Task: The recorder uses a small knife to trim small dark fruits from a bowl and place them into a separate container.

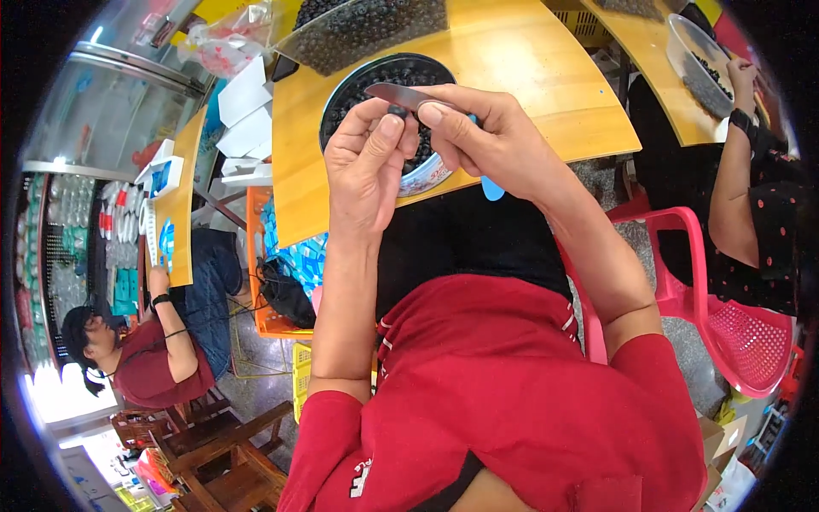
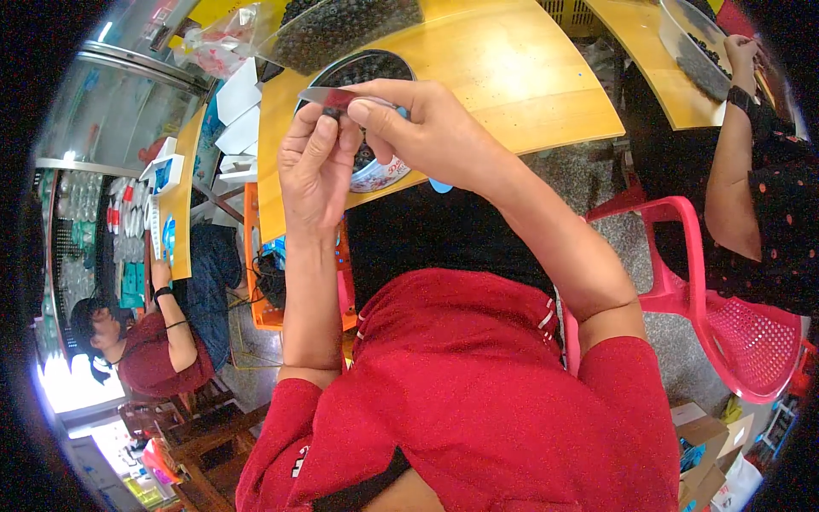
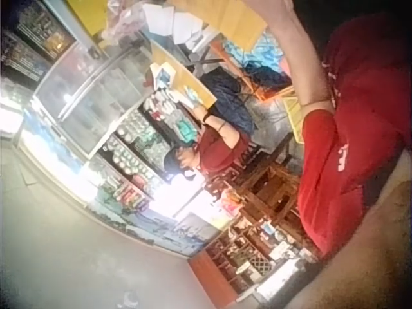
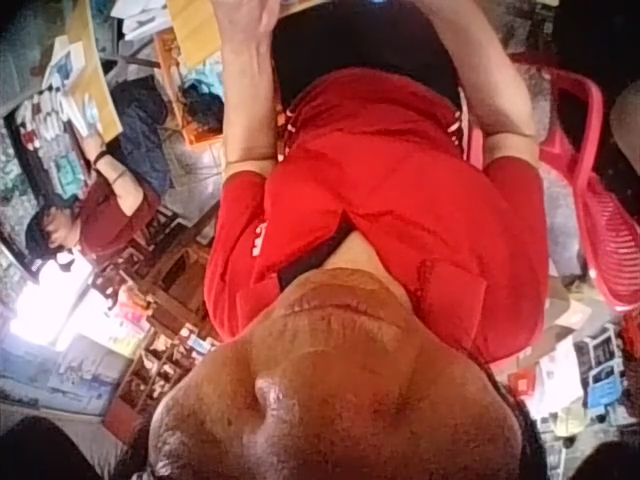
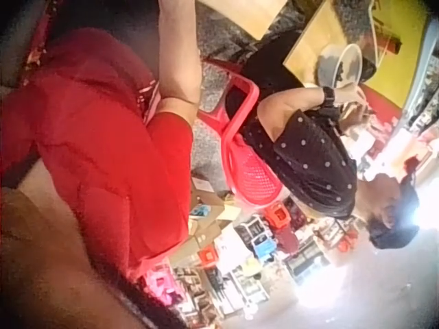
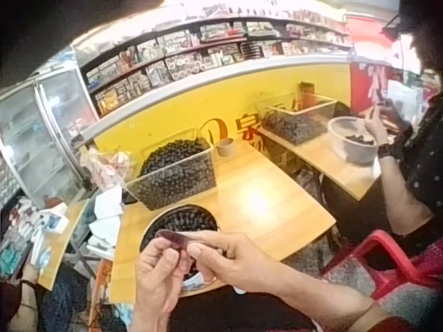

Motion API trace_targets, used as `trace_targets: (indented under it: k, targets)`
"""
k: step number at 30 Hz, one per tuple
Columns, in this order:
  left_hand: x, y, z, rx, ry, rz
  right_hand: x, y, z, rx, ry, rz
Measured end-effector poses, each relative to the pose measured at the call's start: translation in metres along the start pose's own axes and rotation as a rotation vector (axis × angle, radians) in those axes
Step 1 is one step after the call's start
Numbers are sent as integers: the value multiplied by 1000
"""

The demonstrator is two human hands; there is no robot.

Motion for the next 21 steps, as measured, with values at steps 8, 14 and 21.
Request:
trace_targets:
  k: [8,14,21]
  targets:
    - [0,-5,0,115,-30,25,1,-5,0,-72,-33,-54]
    - [-4,-6,-1,69,-81,4,-1,-5,-1,3,12,104]
    - [-3,-7,-3,157,-154,3,0,-9,-2,-25,-26,8]
Point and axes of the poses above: each hand's wrist, its own x-axis away from the middle knuckle, its own z-axis out of the back of the hand, y = z × x, the point moved 4 cm from there along -x, towards the middle knuckle, and after that the axes turned 3 degrees about -y, right-handed, at the moved point
